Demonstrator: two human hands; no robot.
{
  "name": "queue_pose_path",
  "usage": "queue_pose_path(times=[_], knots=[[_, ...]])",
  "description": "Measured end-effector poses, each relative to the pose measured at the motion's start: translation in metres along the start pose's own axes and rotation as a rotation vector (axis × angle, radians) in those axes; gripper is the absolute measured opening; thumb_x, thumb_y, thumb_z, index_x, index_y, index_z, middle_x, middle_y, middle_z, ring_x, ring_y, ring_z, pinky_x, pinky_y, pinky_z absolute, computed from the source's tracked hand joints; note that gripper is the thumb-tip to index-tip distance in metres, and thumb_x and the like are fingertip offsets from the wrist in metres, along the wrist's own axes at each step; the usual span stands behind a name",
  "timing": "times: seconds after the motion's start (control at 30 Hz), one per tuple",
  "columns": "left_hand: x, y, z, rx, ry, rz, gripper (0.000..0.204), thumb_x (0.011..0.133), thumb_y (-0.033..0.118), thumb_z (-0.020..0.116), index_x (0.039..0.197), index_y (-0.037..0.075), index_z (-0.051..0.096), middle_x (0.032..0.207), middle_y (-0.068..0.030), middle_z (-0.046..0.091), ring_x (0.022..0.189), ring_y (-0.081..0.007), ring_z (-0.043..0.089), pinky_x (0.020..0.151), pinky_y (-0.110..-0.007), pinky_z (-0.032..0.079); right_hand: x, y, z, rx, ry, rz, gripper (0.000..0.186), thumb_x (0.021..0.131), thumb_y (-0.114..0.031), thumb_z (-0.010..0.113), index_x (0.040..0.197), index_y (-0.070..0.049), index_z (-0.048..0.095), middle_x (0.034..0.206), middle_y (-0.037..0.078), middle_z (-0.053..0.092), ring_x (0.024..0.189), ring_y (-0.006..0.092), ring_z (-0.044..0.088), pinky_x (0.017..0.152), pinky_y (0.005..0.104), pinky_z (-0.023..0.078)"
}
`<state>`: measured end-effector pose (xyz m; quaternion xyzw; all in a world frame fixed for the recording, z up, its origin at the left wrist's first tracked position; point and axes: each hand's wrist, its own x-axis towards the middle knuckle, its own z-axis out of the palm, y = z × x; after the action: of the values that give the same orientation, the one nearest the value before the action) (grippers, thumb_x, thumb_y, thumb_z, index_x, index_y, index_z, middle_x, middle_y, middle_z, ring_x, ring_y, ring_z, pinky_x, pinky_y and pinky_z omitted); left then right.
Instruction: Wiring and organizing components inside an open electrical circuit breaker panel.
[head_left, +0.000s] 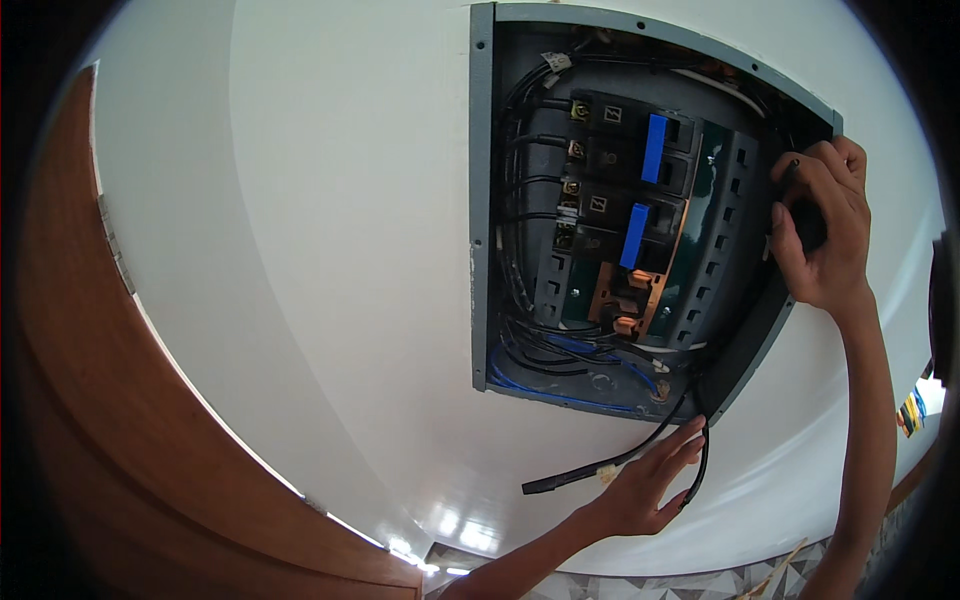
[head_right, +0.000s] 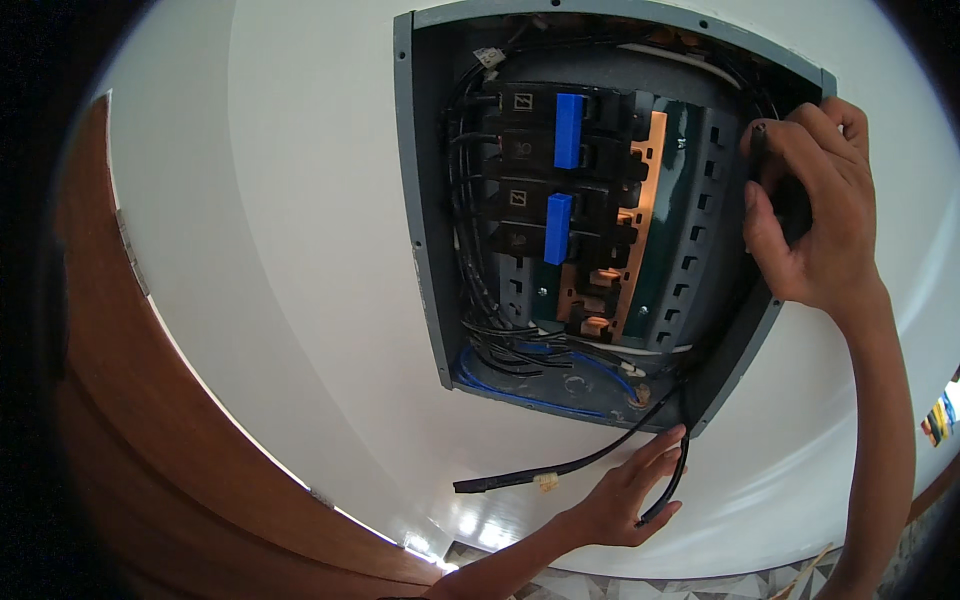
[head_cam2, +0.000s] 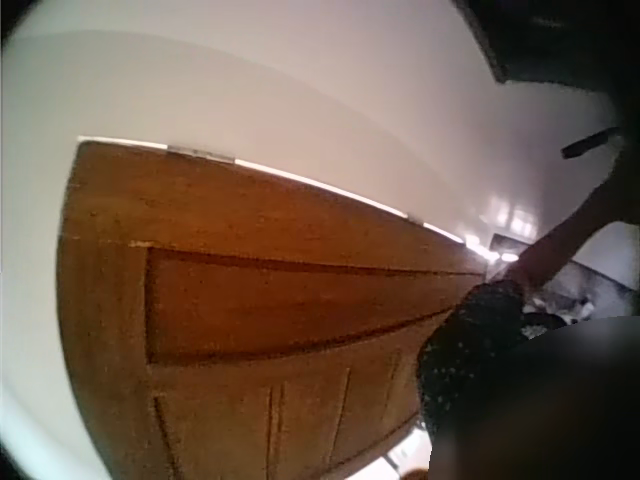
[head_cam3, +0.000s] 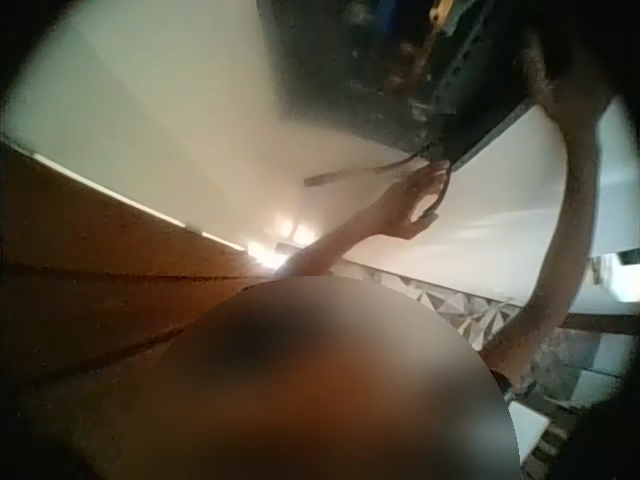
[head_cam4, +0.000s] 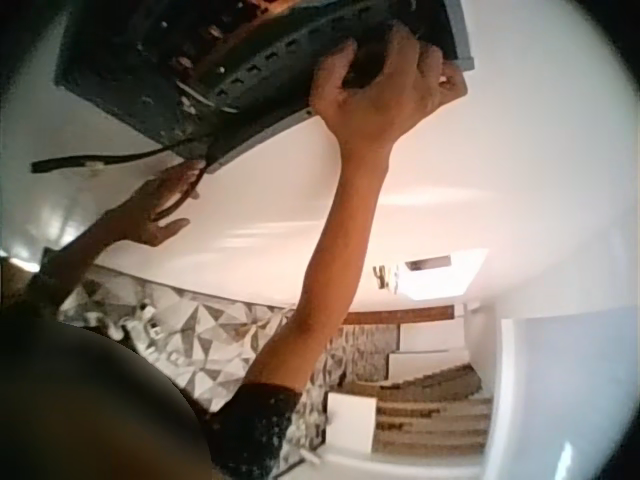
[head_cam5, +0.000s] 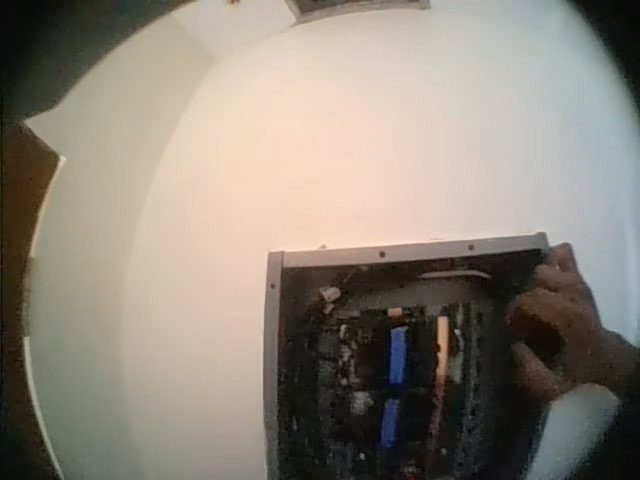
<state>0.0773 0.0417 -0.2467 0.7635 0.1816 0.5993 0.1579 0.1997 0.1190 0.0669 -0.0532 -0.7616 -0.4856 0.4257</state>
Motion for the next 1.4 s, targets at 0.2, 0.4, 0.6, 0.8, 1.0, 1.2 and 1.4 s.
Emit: queue_pose_path(times=[0.2, 0.4, 0.6, 0.8, 1.0, 1.2, 1.4], knots=[[-0.0006, -0.0015, -0.0035, -0.013, -0.017, -0.020, 0.092, 0.086, 0.001, 0.071, 0.159, 0.015, 0.018, 0.164, -0.0207, 0.017, 0.125, -0.0322, 0.059, 0.099, -0.040, 0.053, 0.0053, -0.0002, -0.0022, 0.038, -0.006, -0.030, 0.036, 0.069, -0.011, 0.064, 0.104, -0.001, 0.063, 0.071, 0.009, 0.056, 0.071, 0.0241, 0.051, 0.090, 0.0387, 0.036], [0.0024, -0.0011, -0.0018, 0.047, 0.044, 0.031, 0.099, 0.082, -0.001, 0.073, 0.161, 0.015, 0.015, 0.163, -0.0233, 0.019, 0.112, -0.0296, 0.066, 0.094, -0.040, 0.055, 0.0069, -0.0027, -0.0043, 0.029, -0.021, -0.012, 0.034, 0.070, -0.010, 0.066, 0.103, -0.001, 0.064, 0.069, 0.007, 0.054, 0.073, 0.0242, 0.051, 0.090, 0.0391, 0.038], [0.0009, -0.0023, -0.0017, 0.052, 0.039, 0.027, 0.093, 0.084, 0.003, 0.072, 0.159, 0.011, 0.018, 0.162, -0.0243, 0.021, 0.122, -0.0339, 0.056, 0.096, -0.040, 0.055, 0.0027, -0.0028, -0.0018, 0.006, -0.032, 0.028, 0.035, 0.072, -0.016, 0.066, 0.105, -0.003, 0.066, 0.071, 0.008, 0.055, 0.075, 0.0240, 0.051, 0.092, 0.0396, 0.039], [0.0020, -0.0017, -0.0016, 0.084, 0.048, 0.057, 0.101, 0.081, 0.001, 0.073, 0.161, 0.016, 0.013, 0.163, -0.0250, 0.019, 0.104, -0.0293, 0.069, 0.090, -0.040, 0.055, 0.0022, -0.0027, 0.0000, -0.019, 0.000, 0.026, 0.037, 0.072, -0.019, 0.065, 0.106, -0.004, 0.067, 0.073, 0.009, 0.057, 0.077, 0.0237, 0.053, 0.097, 0.0394, 0.039], [-0.0008, -0.0049, -0.0011, 0.075, 0.038, 0.033, 0.100, 0.082, 0.002, 0.073, 0.161, 0.017, 0.014, 0.164, -0.0239, 0.018, 0.106, -0.0289, 0.068, 0.092, -0.041, 0.056, 0.0010, -0.0012, -0.0004, -0.006, -0.040, 0.040, 0.036, 0.074, -0.020, 0.065, 0.106, -0.004, 0.067, 0.071, 0.009, 0.056, 0.078, 0.0236, 0.054, 0.096, 0.0399, 0.039], [-0.0012, -0.0052, -0.0018, 0.064, 0.029, 0.034, 0.098, 0.083, 0.002, 0.072, 0.161, 0.015, 0.014, 0.164, -0.0222, 0.017, 0.110, -0.0289, 0.067, 0.092, -0.040, 0.056, 0.0011, -0.0025, -0.0001, -0.019, -0.039, 0.054, 0.036, 0.073, -0.019, 0.064, 0.106, -0.005, 0.066, 0.070, 0.009, 0.056, 0.077, 0.0233, 0.055, 0.096, 0.0398, 0.039], [-0.0027, 0.0014, -0.0067, -0.013, 0.081, -0.006, 0.085, 0.083, 0.002, 0.072, 0.156, 0.011, 0.029, 0.161, -0.0215, 0.027, 0.116, -0.0285, 0.064, 0.092, -0.039, 0.056, 0.0011, -0.0026, -0.0007, -0.011, -0.038, 0.045, 0.035, 0.073, -0.018, 0.064, 0.106, -0.005, 0.066, 0.069, 0.009, 0.055, 0.077, 0.0233, 0.055, 0.096, 0.0401, 0.039]])
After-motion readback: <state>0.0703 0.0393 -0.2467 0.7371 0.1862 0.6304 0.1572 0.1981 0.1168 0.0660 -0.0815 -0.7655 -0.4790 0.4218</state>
